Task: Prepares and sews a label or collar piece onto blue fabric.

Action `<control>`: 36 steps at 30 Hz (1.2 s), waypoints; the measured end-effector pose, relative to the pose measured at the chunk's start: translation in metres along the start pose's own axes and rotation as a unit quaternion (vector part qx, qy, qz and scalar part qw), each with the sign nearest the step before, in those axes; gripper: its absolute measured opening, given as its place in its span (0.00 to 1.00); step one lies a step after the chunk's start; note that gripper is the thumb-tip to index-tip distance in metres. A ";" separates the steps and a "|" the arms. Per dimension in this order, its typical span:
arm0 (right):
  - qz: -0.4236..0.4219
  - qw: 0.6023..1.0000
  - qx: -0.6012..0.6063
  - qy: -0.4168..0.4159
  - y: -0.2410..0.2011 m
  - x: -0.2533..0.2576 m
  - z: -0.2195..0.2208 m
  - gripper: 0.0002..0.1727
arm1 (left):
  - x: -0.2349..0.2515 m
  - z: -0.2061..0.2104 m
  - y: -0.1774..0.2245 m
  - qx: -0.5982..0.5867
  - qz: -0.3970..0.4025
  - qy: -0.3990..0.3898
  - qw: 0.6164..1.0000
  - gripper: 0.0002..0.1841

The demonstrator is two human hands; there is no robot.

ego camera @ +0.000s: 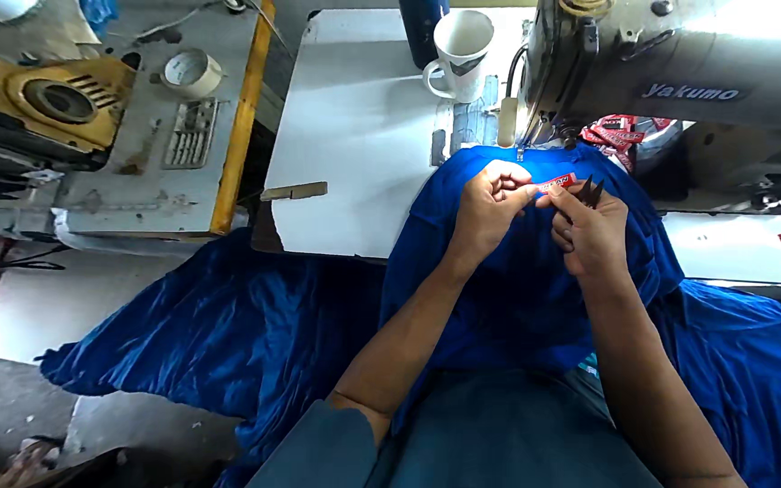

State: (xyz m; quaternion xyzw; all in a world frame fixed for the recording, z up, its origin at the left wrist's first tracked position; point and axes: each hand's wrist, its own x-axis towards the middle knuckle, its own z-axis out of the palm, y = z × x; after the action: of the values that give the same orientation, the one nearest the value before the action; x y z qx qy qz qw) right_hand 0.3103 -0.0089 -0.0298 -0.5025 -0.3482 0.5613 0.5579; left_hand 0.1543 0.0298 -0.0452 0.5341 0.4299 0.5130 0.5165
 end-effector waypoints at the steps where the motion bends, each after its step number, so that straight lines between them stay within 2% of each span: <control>1: -0.001 0.999 -0.031 -0.008 -0.001 -0.001 -0.003 0.04 | 0.003 -0.002 -0.001 -0.003 0.003 -0.005 1.000 0.08; 3: -0.038 0.988 -0.146 -0.012 -0.002 0.000 -0.014 0.06 | 0.010 -0.009 -0.001 0.025 0.017 -0.032 0.999 0.10; 5: -0.119 0.956 -0.270 0.004 -0.006 0.003 -0.027 0.08 | 0.018 -0.020 -0.001 0.075 0.033 -0.078 0.994 0.12; 8: -0.186 0.930 -0.318 -0.002 -0.017 0.015 -0.030 0.10 | 0.028 -0.033 0.002 0.121 0.052 -0.155 0.979 0.12; 11: -0.173 0.921 -0.336 -0.098 -0.028 0.033 -0.021 0.10 | 0.037 -0.036 0.008 0.163 0.073 -0.213 0.961 0.11; 14: -0.118 0.906 -0.373 -0.160 -0.031 0.045 -0.014 0.05 | 0.043 -0.038 0.012 0.192 0.081 -0.225 0.952 0.10; 18: -0.039 0.935 -0.310 -0.171 -0.028 0.049 -0.008 0.04 | 0.045 -0.039 0.009 0.184 0.074 -0.198 0.960 0.10; 23: 0.010 0.975 -0.204 -0.090 -0.012 0.050 -0.001 0.05 | 0.043 -0.033 -0.008 0.116 0.067 -0.105 0.985 0.08; 29: -0.004 0.979 -0.182 -0.088 -0.008 0.052 0.004 0.05 | 0.041 -0.038 -0.016 0.139 0.116 -0.136 0.974 0.07; 36: 0.010 0.985 -0.156 -0.079 -0.008 0.054 0.005 0.06 | 0.048 -0.042 -0.014 0.140 0.101 -0.142 0.975 0.07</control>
State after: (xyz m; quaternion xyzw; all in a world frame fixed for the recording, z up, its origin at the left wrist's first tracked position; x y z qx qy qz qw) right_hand 0.3148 0.0453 -0.0307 -0.5409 -0.4695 0.5435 0.4377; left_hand 0.1186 0.0830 -0.0570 0.7091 0.3634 0.4161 0.4381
